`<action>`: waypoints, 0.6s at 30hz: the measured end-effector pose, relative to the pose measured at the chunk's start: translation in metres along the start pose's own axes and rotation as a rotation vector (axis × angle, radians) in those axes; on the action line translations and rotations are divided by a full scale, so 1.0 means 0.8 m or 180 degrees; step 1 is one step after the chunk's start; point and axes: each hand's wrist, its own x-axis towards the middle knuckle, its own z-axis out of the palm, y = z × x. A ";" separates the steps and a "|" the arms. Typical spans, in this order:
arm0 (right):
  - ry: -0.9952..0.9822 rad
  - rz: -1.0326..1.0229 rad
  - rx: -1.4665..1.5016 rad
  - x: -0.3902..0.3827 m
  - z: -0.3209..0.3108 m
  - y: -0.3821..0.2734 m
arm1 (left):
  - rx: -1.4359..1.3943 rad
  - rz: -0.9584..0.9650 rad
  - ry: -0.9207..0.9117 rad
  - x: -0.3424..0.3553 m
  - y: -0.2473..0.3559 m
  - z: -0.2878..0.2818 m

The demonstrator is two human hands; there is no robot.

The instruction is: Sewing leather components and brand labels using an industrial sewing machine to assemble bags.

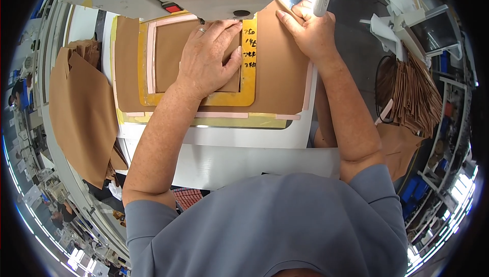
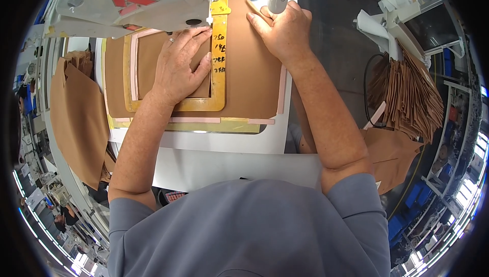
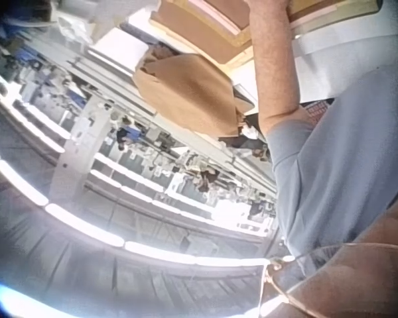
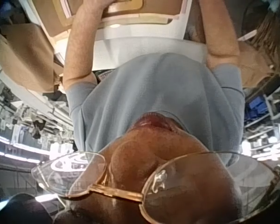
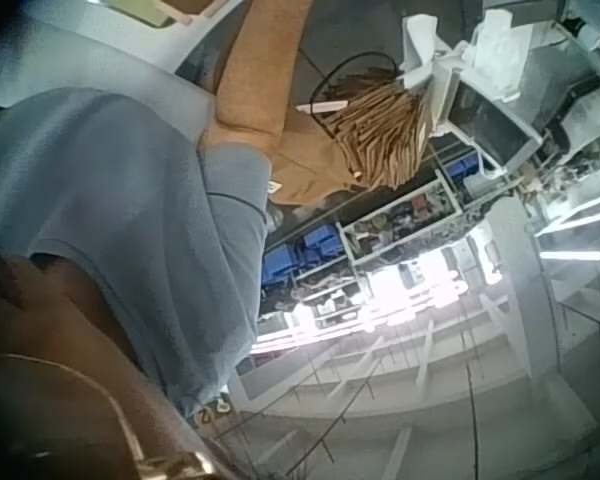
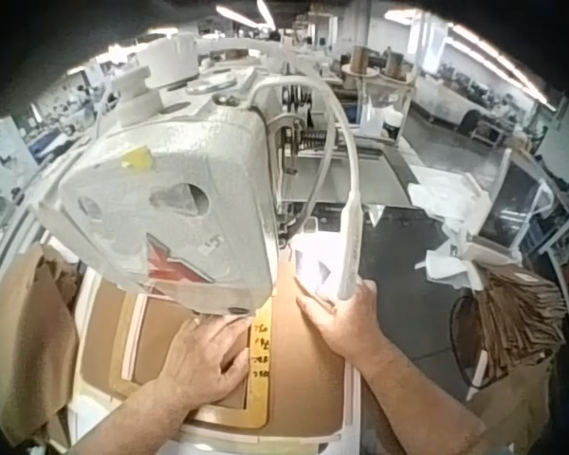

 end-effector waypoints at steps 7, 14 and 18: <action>0.0206 -0.0021 0.0134 -0.004 0.006 0.006 | -0.0009 0.0132 0.0183 0.001 0.001 0.001; 0.0112 -0.0078 0.0027 -0.003 0.002 0.003 | 0.0043 0.0089 0.0079 0.000 0.002 0.000; -0.0025 -0.0037 -0.0095 -0.003 -0.001 0.000 | 0.0011 0.0052 -0.0020 -0.003 -0.002 0.002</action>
